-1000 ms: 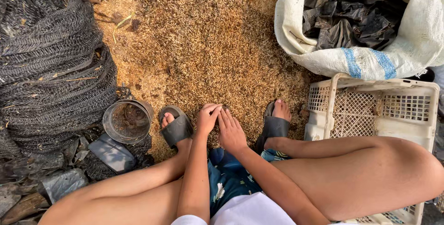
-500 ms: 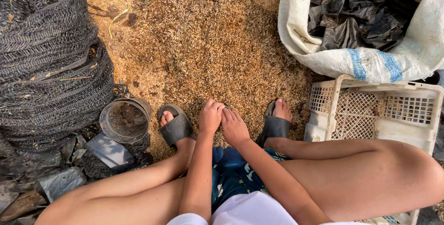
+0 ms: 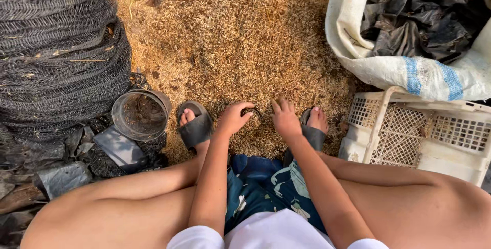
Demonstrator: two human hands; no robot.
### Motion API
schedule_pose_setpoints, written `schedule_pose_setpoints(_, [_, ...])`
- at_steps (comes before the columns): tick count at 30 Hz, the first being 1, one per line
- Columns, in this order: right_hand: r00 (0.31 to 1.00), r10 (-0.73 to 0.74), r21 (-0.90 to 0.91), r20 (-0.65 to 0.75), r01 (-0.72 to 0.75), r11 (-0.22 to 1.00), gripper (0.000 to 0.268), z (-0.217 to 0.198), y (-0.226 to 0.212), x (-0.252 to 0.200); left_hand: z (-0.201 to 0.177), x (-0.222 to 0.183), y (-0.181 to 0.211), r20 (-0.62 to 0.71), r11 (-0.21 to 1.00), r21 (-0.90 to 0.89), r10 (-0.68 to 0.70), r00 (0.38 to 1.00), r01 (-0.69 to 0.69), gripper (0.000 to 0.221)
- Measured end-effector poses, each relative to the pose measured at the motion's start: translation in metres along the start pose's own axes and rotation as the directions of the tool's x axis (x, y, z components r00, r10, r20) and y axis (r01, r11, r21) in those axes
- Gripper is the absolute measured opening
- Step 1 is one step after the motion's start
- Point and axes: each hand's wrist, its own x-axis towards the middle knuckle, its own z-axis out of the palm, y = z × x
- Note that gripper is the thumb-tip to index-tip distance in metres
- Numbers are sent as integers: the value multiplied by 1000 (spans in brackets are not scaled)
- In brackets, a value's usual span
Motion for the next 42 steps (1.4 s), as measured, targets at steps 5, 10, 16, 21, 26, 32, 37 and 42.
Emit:
schedule_pose_setpoints(5, [996, 66, -207, 64, -51, 977, 49, 24, -21, -25, 15, 5, 3, 36, 1000, -21, 10, 999, -9, 20])
schedule_pose_setpoints(10, [995, 25, -276, 95, 2, 961, 39, 2, -11, -22, 6, 5, 8, 19, 990, 98, -105, 994, 103, 21])
schedule_pose_setpoints(16, [968, 143, 588, 205, -238, 773, 29, -42, -24, -15, 3, -17, -4, -201, 943, 136, -272, 941, 302, 39])
schedule_pose_setpoints(21, [990, -141, 573, -18, 126, 810, 35, -64, -54, -11, 6, -25, -10, -20, 812, 311, -514, 857, 494, 48])
schedule_pose_setpoints(26, [991, 0, 457, 130, -60, 888, 39, -77, -82, -14, 10, -29, -11, 13, 808, 312, -530, 848, 501, 39])
schedule_pose_setpoints(32, [970, 163, 336, 178, -215, 917, 24, -80, -91, -13, 12, -36, -7, -81, 840, 259, -473, 877, 477, 28])
schedule_pose_setpoints(37, [998, -18, 430, -55, 40, 902, 25, -76, -82, -6, 4, -40, 5, -119, 870, 187, -440, 890, 456, 23])
schedule_pose_setpoints(42, [966, 112, 589, 235, -233, 774, 33, -78, -71, 0, -3, -48, 22, -178, 953, 228, -160, 971, 199, 29])
